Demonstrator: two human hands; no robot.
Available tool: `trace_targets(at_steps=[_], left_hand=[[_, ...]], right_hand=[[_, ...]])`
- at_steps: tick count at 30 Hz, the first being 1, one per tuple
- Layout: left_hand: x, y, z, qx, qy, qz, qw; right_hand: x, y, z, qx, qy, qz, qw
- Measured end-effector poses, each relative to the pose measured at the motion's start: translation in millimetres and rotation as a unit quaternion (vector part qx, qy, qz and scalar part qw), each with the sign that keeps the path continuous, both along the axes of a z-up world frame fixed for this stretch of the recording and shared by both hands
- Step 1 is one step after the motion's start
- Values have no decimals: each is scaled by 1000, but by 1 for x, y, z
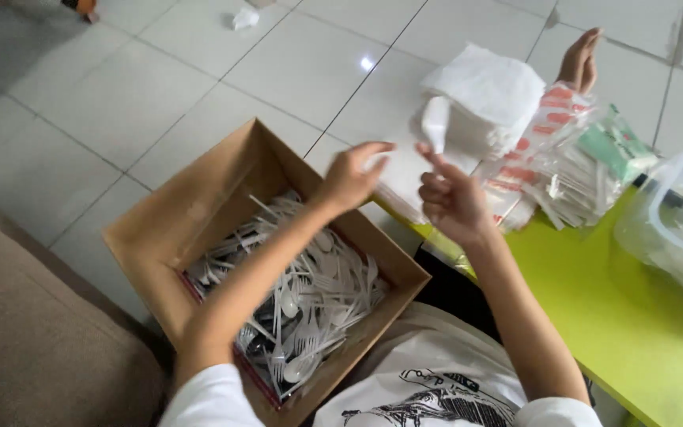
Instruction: Wrapping individual plastic spoons in paper napkins and placing them aside.
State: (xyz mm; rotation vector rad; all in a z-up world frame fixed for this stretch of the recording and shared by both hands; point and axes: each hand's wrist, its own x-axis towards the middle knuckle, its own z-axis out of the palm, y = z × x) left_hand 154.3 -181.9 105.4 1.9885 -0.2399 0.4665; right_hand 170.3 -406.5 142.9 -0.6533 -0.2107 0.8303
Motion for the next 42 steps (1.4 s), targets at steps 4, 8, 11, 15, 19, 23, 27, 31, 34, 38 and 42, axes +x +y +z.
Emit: trace_targets(at_steps=[4,8,11,15,19,23,27,31,34,38,42], left_hand=[[25,-59,-8,317,-118,53,940],[21,-87,-22,364,105,-17,926],[25,-89,-23,372,75,-8,925],[21,-89,-35,360,63,-5,931],[20,-88,-30,352,82,-15,932],[26,-82,-42,269,79,-17,960],[16,-87,-21,47,-19,-21,998],[0,-90,-2,10,-81,-41,996],[-8,-89,6,-88,-94,-82,988],[-26,-91,21,-304,-22,-109,946],[-30,-94,22,-397,22,-182,900]], right_hand=[[16,-36,-2,8,-35,-61,997],[27,-60,-19,77,-54,-100,990],[41,-69,-27,98,-63,-140,983],[40,-78,-29,85,-79,-198,973],[37,-87,-28,76,-75,-213,971],[32,-90,-19,34,-86,-244,965],[33,-93,-20,43,-79,-270,959],[28,-88,-19,55,-84,-274,956],[26,-84,-18,33,-104,-279,954],[24,-81,-16,1,-137,-291,947],[11,-77,2,16,-105,-339,935]])
